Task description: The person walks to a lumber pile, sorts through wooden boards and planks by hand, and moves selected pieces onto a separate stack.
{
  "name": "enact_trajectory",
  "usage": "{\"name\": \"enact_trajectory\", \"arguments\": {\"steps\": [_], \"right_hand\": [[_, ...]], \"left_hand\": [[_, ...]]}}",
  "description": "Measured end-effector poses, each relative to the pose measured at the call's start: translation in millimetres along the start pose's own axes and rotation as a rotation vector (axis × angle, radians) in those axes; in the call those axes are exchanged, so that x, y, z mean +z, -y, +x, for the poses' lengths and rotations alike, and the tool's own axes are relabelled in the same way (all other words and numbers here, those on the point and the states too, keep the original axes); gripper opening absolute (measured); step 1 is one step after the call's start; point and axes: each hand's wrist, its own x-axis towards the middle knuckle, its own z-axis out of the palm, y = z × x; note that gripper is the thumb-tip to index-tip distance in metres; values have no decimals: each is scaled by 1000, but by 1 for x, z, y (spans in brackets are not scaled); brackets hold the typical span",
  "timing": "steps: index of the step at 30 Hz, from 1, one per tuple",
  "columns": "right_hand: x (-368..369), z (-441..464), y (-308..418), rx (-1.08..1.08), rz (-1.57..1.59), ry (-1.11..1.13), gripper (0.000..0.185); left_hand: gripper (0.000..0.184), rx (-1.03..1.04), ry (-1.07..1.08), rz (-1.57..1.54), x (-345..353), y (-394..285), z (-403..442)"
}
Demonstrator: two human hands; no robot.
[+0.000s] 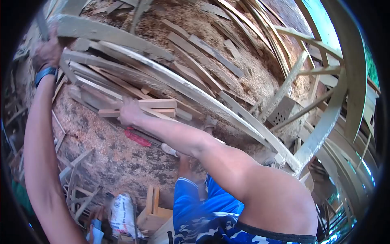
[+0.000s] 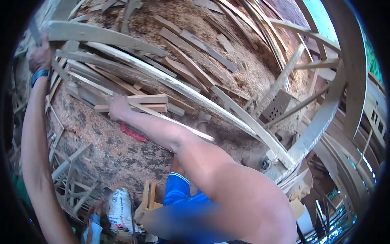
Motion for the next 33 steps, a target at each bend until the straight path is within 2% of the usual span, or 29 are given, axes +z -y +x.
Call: {"name": "enact_trajectory", "arguments": {"steps": [2,4,6,7,9,10,12,13,14,15,16,17,18,19,20,21,22,23,24,25,28,29,30,31,32,33], "right_hand": [[-25,-10,5,-15,13,-44,40],[-91,-32,-1,-57,419,509,47],[-181,-51,-22,-152,623,831,55],[-229,-56,-38,-205,626,961,58],[-283,-63,-100,-297,905,1024,57],[-302,-66,-138,-23,1204,1151,50],[-317,-55,-231,387,1261,967,47],[-307,-51,-272,518,1007,682,45],[-281,-47,-317,657,752,505,45],[-256,-46,-370,583,167,435,43],[-232,-47,-413,623,-70,511,45],[-210,-46,-451,651,-313,579,47],[-187,-42,-489,641,-307,569,47],[-159,-47,-522,734,-277,474,50],[-145,-48,-527,827,-246,383,54],[-133,-54,-529,767,-361,355,53],[-127,-55,-524,771,-348,360,53],[-121,-56,-519,748,-395,297,49],[-118,-58,-514,725,-444,238,45],[-119,-56,-511,753,-423,309,41],[-107,-67,-516,766,-365,396,42],[-101,-82,-516,624,-441,166,37],[-109,-87,-507,623,-444,159,37],[-118,-94,-497,594,-430,20,38],[-131,-96,-485,561,-415,-121,38],[-148,-93,-472,669,-385,-24,47]], "left_hand": [[98,67,-105,-8,10,9,5],[96,37,-36,32,7,9,6],[92,24,26,93,15,23,17],[91,61,1,40,18,29,22],[90,65,-61,-37,21,35,21],[90,71,-58,-33,23,37,21],[72,126,-200,19,24,34,18],[63,152,-272,47,24,35,16],[55,180,-346,75,23,36,14],[46,208,-423,101,22,36,12],[38,234,-495,129,20,37,7],[38,385,-438,66,11,38,6],[38,536,-388,4,1,35,10],[39,757,-418,-125,-5,18,6],[38,539,-277,67,-15,21,7],[37,610,-306,135,-17,20,5],[36,682,-337,199,-17,18,4],[35,878,-448,427,-14,25,12],[35,891,-437,430,-10,32,18],[35,909,-473,442,-9,34,19],[36,941,-527,511,-9,40,23],[36,910,-486,524,-10,42,22],[35,876,-447,536,-15,32,17],[35,871,-453,533,-17,16,19],[35,381,-163,615,-24,-33,11],[35,-114,127,657,-30,-59,9]]}}
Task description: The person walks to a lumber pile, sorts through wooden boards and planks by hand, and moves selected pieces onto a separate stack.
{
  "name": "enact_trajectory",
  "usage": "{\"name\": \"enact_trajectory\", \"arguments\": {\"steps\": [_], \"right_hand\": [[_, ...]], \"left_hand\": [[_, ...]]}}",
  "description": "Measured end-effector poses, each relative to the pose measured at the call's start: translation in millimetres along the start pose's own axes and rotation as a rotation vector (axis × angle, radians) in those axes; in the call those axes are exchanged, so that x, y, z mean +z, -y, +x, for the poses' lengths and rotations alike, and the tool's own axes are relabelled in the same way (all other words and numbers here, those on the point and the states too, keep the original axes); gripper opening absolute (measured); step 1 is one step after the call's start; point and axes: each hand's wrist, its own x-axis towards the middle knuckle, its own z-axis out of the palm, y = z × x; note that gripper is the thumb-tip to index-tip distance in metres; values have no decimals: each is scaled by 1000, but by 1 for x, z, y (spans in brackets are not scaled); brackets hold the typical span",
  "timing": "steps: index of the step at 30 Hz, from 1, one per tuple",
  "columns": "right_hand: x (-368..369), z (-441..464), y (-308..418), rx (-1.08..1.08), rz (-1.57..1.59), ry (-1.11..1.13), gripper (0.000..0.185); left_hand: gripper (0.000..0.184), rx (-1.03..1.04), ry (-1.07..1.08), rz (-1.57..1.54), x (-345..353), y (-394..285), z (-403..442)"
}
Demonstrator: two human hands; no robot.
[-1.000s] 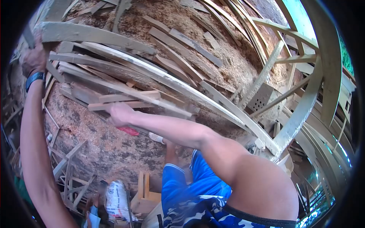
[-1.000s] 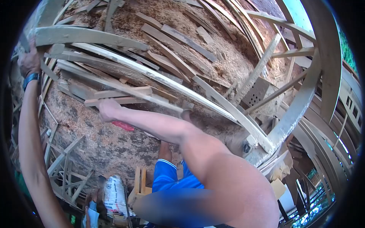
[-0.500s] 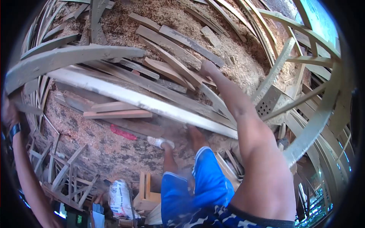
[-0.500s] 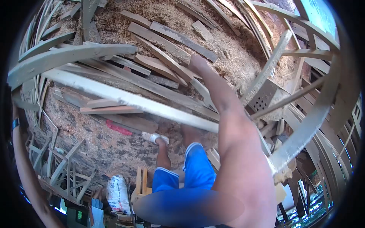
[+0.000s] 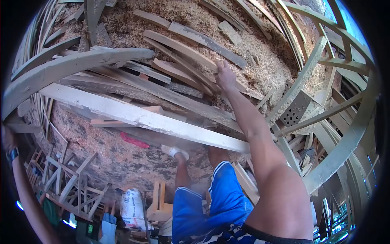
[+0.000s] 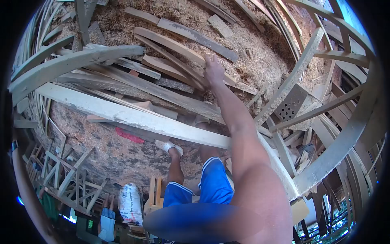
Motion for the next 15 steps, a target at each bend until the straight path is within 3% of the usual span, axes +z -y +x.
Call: {"name": "enact_trajectory", "arguments": {"steps": [1,3,5,7,8,9,11,12,13,14,15], "right_hand": [[-8,0,-1,-6,-3,-10,47],[-22,1,-9,65,7,255,61],[-41,-9,-13,65,37,243,64],[-54,-18,-22,-21,166,243,59],[-72,-20,-21,-23,301,419,61],[-79,-23,-28,-34,298,419,61],[-92,-30,-37,232,847,981,71],[-104,-37,-30,219,835,983,71],[-122,-45,-23,19,870,847,74],[-142,-52,-13,-178,898,710,78],[-169,-57,-5,-192,885,716,78]], "left_hand": [[35,-10,-1,-7,19,17,9],[36,598,-622,-621,79,61,27],[37,631,-663,-510,57,48,4],[36,581,-558,-665,51,42,-1],[36,662,-638,-600,54,44,3],[35,471,-507,-639,65,42,6],[43,490,-636,-821,48,31,-10],[50,665,-373,-720,133,88,65],[39,634,-383,-812,118,74,47],[39,632,-516,-435,122,78,46],[39,616,-622,-52,127,83,45]]}}
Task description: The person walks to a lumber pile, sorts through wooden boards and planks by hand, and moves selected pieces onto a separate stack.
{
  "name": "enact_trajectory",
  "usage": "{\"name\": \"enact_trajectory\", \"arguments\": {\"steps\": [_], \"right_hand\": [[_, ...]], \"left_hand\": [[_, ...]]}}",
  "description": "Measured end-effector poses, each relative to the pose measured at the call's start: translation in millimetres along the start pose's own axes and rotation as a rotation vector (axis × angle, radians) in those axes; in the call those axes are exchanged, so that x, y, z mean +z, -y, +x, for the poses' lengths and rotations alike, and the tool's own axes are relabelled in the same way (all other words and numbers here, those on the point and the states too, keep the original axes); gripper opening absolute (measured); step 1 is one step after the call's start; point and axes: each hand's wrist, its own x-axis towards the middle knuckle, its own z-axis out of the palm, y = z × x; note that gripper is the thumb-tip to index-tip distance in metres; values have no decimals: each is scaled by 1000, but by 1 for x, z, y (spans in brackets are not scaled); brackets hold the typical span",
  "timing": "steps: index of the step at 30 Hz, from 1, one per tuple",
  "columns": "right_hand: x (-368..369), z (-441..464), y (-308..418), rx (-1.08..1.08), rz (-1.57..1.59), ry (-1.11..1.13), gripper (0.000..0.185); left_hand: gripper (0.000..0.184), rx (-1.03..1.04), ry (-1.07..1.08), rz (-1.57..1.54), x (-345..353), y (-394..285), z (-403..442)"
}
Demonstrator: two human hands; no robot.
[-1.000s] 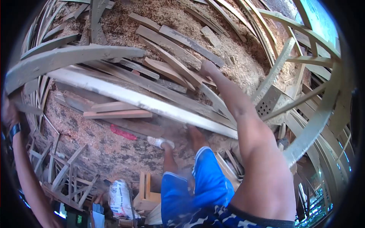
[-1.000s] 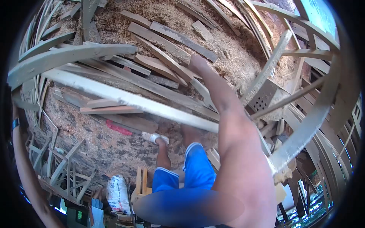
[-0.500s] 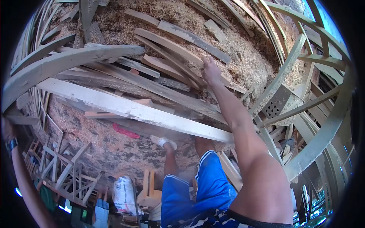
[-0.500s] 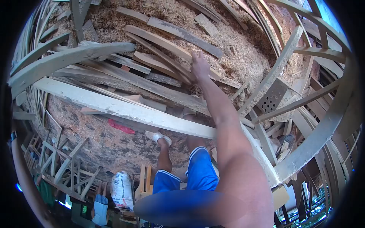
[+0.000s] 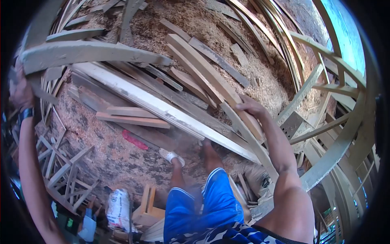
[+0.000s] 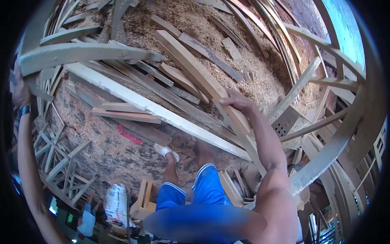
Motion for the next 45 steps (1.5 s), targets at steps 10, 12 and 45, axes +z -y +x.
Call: {"name": "enact_trajectory", "arguments": {"steps": [10,12,45], "right_hand": [[38,-106,112,311,1184,538,76],[55,-133,127,305,803,352,74],[55,74,38,0,-408,-43,55]], "left_hand": [[77,-616,55,-582,-53,-57,23],[84,-609,123,-599,-43,-55,24],[41,-99,-122,-627,56,11,12]]}}
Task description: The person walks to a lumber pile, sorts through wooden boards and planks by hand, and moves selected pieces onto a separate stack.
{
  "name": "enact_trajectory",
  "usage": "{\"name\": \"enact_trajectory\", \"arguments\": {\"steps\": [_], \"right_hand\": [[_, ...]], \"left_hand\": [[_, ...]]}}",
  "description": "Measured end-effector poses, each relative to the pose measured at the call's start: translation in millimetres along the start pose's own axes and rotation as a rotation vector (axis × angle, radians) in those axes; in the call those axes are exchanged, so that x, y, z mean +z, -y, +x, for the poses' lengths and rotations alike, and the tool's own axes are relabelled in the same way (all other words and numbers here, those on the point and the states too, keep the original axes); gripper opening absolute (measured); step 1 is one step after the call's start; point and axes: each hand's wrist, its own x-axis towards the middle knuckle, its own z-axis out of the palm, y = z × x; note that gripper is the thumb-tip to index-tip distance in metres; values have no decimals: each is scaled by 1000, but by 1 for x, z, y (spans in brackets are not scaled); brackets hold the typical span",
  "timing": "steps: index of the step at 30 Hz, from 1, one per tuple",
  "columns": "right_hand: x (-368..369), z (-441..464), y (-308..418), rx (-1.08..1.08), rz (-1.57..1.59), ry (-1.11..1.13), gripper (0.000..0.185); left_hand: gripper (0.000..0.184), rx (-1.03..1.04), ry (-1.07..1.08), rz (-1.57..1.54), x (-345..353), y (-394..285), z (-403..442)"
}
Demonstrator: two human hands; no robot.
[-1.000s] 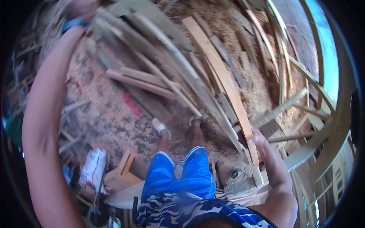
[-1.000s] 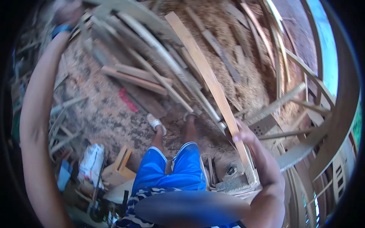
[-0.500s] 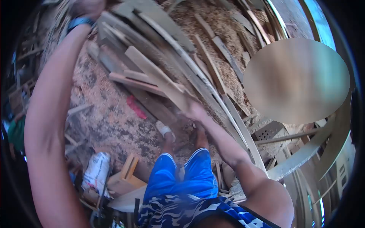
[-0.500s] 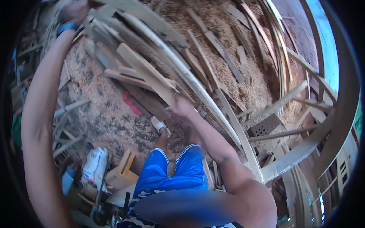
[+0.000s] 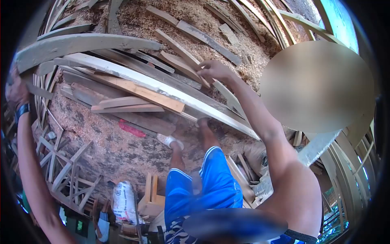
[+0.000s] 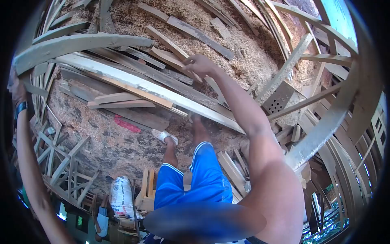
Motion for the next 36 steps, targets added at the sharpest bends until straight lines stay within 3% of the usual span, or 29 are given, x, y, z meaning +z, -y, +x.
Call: {"name": "enact_trajectory", "arguments": {"steps": [1,2,3,5,6,7,9,11,12,13,15,16,19,23,25,29,32,33,36], "right_hand": [[17,36,-45,151,-295,-154,56],[22,57,-58,341,-499,-43,55],[30,78,-81,327,-496,-44,55],[63,107,-135,293,-478,-106,52],[73,120,-142,324,-419,-45,51],[81,125,-140,324,-407,-37,51],[89,130,-127,361,-279,14,53],[119,142,-135,413,-219,19,63],[128,132,-128,392,-387,-143,71],[133,125,-125,368,-552,-306,80],[141,127,-131,343,-613,-394,87],[140,128,-133,350,-586,-383,86],[136,133,-135,321,-540,-344,84],[130,142,-138,301,-557,-399,80],[128,136,-136,305,-520,-386,78],[113,127,-127,305,-449,-256,75],[134,127,-144,153,-621,-410,81],[138,139,-147,167,-618,-414,81],[157,152,-156,364,-628,-371,83]], "left_hand": [[42,-188,-59,90,-22,-51,8],[48,-388,-104,176,-44,-104,17],[57,-585,-134,245,-68,-160,26],[46,-406,-209,80,-73,-177,28],[35,38,-35,588,-62,-99,25],[31,247,-96,744,-45,-41,14],[36,108,36,640,-70,-106,23],[38,-29,136,856,-46,5,12],[39,-90,198,966,-34,60,7],[39,-88,198,964,-41,24,10],[43,310,-40,719,-68,-87,21],[45,83,46,816,-65,-82,20],[45,230,59,940,-67,-78,20],[46,215,53,820,-73,-101,23],[45,-67,108,701,-73,-109,26],[44,34,46,763,-70,-90,26],[42,189,-12,808,-70,-88,24],[42,57,48,849,-70,-86,25],[42,82,47,803,-54,-88,30]]}}
